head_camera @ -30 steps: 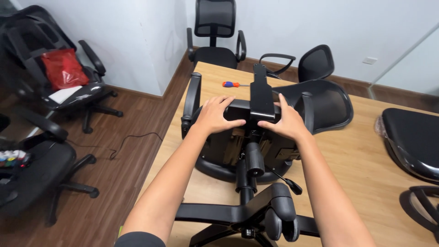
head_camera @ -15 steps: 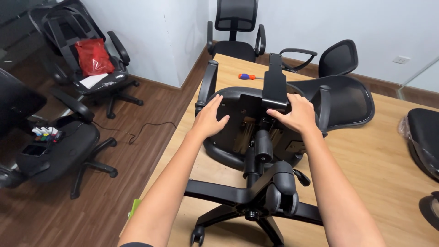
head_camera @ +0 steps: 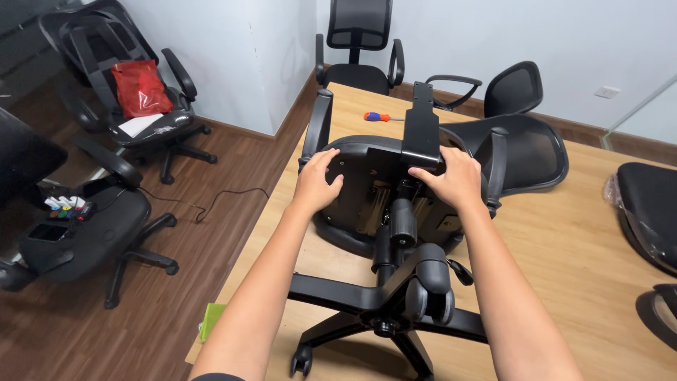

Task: The person assembles an office chair on a wooden table. They attach casters to the chair base, mount the gas lift and mechanism, align the seat onto the base, and drive screws into the seat plate using a screwdriver, steadying the seat with the other hand.

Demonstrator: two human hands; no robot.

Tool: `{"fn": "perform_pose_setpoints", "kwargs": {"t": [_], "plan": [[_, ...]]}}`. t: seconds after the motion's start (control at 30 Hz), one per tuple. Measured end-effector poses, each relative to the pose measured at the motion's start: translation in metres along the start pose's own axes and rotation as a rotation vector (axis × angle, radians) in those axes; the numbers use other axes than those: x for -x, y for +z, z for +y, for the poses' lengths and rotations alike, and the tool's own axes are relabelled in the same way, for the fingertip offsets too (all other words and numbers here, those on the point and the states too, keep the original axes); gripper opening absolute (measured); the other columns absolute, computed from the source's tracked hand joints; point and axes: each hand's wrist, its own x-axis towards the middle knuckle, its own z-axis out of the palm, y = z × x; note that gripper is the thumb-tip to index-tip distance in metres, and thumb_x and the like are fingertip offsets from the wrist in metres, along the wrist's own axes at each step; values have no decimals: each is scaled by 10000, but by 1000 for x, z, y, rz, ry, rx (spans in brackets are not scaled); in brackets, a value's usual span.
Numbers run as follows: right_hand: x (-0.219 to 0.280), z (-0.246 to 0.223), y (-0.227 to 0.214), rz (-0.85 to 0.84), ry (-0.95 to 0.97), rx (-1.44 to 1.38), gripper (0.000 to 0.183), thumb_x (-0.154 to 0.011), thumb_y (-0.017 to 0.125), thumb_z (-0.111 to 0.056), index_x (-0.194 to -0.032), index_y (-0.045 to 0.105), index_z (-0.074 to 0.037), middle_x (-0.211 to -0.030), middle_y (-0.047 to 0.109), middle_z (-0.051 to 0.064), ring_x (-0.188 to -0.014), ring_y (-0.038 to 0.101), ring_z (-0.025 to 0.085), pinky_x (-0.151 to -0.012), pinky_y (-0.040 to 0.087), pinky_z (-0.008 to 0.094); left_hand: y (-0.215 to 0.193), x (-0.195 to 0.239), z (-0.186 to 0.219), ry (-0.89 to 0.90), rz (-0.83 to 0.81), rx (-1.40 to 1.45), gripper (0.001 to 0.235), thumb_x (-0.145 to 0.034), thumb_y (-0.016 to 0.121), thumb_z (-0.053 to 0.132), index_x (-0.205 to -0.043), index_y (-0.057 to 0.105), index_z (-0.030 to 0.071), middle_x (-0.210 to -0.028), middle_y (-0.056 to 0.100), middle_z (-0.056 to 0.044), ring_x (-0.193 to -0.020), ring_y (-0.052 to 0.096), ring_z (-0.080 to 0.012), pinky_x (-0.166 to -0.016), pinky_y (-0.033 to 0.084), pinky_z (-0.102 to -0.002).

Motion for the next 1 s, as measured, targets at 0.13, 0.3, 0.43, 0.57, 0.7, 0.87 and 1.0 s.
{"fn": "perform_pose_setpoints", "kwargs": {"t": [0.13, 0.3, 0.43, 0.57, 0.7, 0.87, 1.0], "plan": [[1, -3, -2, 9, -13, -13, 742, -763, 772, -673, -1167, 721, -53, -1128, 713, 129, -1160, 613, 332, -1011, 439, 481, 4, 9, 0, -40, 10, -13, 633, -820, 758, 136, -1425, 574, 141, -1411, 607, -79, -1038, 685, -272, -931, 558, -353], [-5, 6, 5, -24, 16, -5, 813, -735, 776, -687, -1218, 691, -38, -1187, 697, 146, -1183, 607, 332, -1027, 434, 477, 21, 12, -32, 186, 102, -104, 711, -803, 793, 131, -1464, 536, 78, -1484, 535, -134, -1302, 572, -378, -1068, 477, -431], [-9, 5, 4, -60, 22, -12, 814, -740, 758, -691, -1240, 696, -52, -1212, 693, 152, -1205, 596, 349, -1040, 425, 487, 17, 13, -20, 139, 27, -66, 759, -802, 767, 138, -1502, 479, 73, -1589, 443, -124, -1323, 545, -377, -1093, 464, -429], [-19, 15, 9, -107, 50, 1, 878, -723, 763, -706, -1282, 668, -36, -1232, 682, 156, -1218, 584, 349, -1049, 425, 481, 20, 9, -19, 38, -61, -78, 794, -805, 756, 144, -1524, 423, 86, -1657, 342, -89, -1301, 554, -367, -1067, 474, -423], [-24, 16, 9, -136, 51, -13, 895, -720, 765, -704, -1309, 658, -39, -1265, 673, 154, -1240, 576, 349, -1067, 426, 479, 26, 7, -23, 64, -44, -73, 777, -805, 759, 128, -1510, 435, 77, -1675, 292, -83, -1333, 540, -359, -1048, 487, -426], [-31, 19, 10, -168, 71, -18, 913, -697, 783, -684, -1338, 647, -48, -1303, 659, 155, -1273, 557, 348, -1088, 411, 478, 22, 0, -15, -26, -110, -79, 772, -811, 740, 122, -1518, 430, 90, -1697, 248, -55, -1269, 581, -343, -1015, 512, -423], [-39, 19, 10, -195, 65, -29, 914, -663, 814, -655, -1350, 651, -74, -1376, 630, 152, -1312, 523, 360, -1104, 387, 492, 28, -5, -22, -9, -87, -61, 747, -804, 747, 119, -1491, 457, 76, -1694, 245, -55, -1277, 591, -341, -987, 529, -420]]}}
